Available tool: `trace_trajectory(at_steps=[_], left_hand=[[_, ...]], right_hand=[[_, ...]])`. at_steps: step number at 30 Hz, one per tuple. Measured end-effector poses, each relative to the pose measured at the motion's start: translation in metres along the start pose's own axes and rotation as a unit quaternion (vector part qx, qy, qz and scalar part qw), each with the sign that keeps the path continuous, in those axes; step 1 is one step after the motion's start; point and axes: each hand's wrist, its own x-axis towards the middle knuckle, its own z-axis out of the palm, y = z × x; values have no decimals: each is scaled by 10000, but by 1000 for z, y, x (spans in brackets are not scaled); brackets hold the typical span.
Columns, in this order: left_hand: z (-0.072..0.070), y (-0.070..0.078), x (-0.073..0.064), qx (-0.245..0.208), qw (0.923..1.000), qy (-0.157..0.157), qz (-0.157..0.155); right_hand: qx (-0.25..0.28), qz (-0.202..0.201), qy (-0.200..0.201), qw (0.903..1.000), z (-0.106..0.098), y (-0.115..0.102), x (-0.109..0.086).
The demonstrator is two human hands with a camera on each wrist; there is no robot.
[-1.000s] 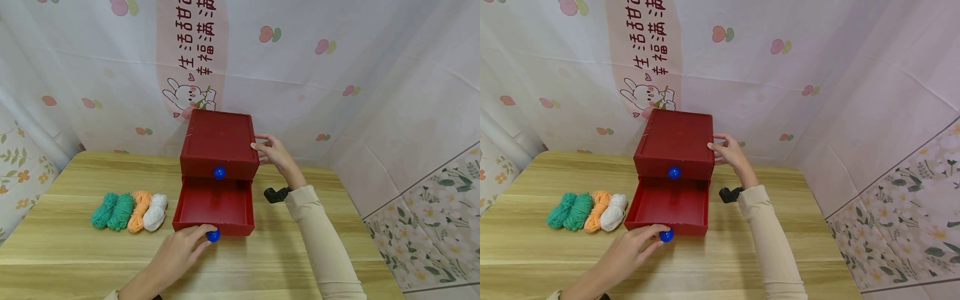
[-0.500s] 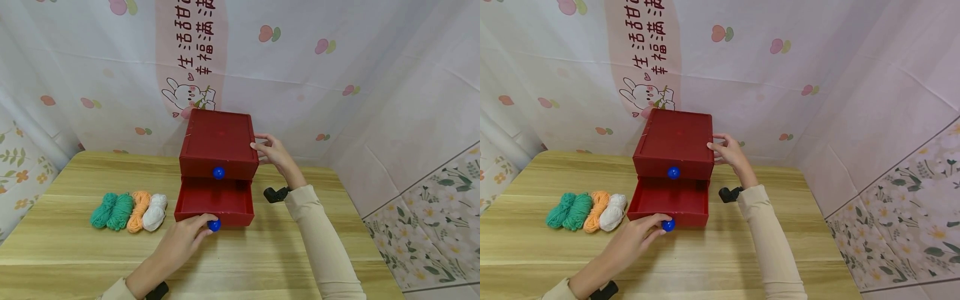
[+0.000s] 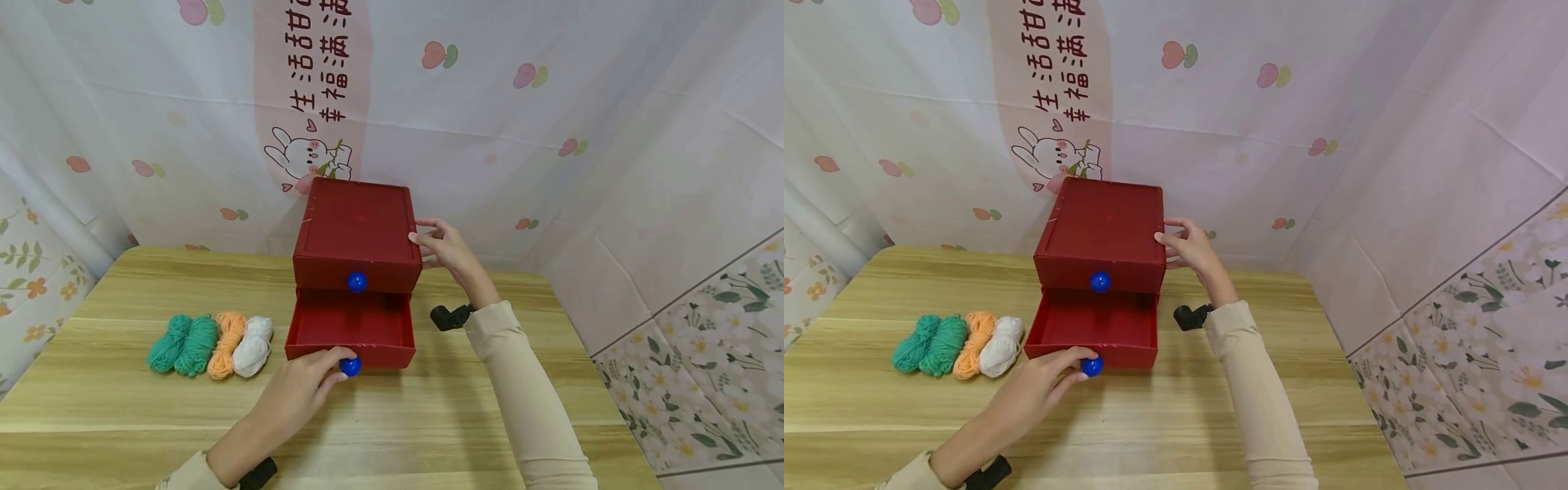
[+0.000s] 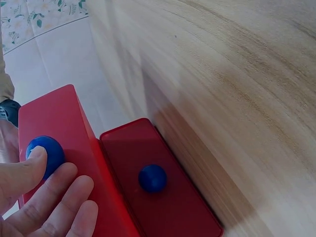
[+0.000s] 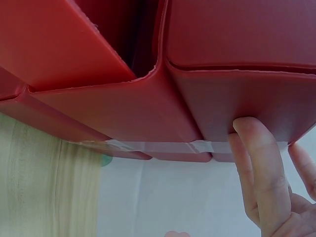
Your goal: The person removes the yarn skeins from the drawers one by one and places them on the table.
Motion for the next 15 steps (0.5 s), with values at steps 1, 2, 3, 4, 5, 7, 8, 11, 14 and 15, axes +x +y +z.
trace_trajectory(at_steps=[1,2,3,4,5,7,8,11,14,15], left_hand=[[0,0,0,1,10000,-2,4],[0,0,0,4,10000,-10,16],[-1,0,1,-2,10000,-19,24],[-1,0,1,7,10000,-24,22],[-1,0,1,4,10000,-41,16],[-1,0,2,34,10000,-41,1],[-2,-1,2,53,10000,-35,-7],[-2,-2,4,116,9999,13,-10],[-1,-4,7,150,9999,57,-2],[-1,-4,9,161,9998,71,-2]], right_hand=[[-9,-7,7,10000,0,0,0],[-17,-17,8,10000,0,0,0],[-25,-24,7,10000,0,0,0],[-37,-31,9,10000,0,0,1],[-38,-35,8,10000,0,0,1],[-38,-34,5,10000,0,0,1],[-30,-32,2,10000,0,1,1],[-22,-15,-4,10000,0,1,1],[-35,-3,-9,10000,0,0,1],[-42,-4,-7,10000,0,0,1]])
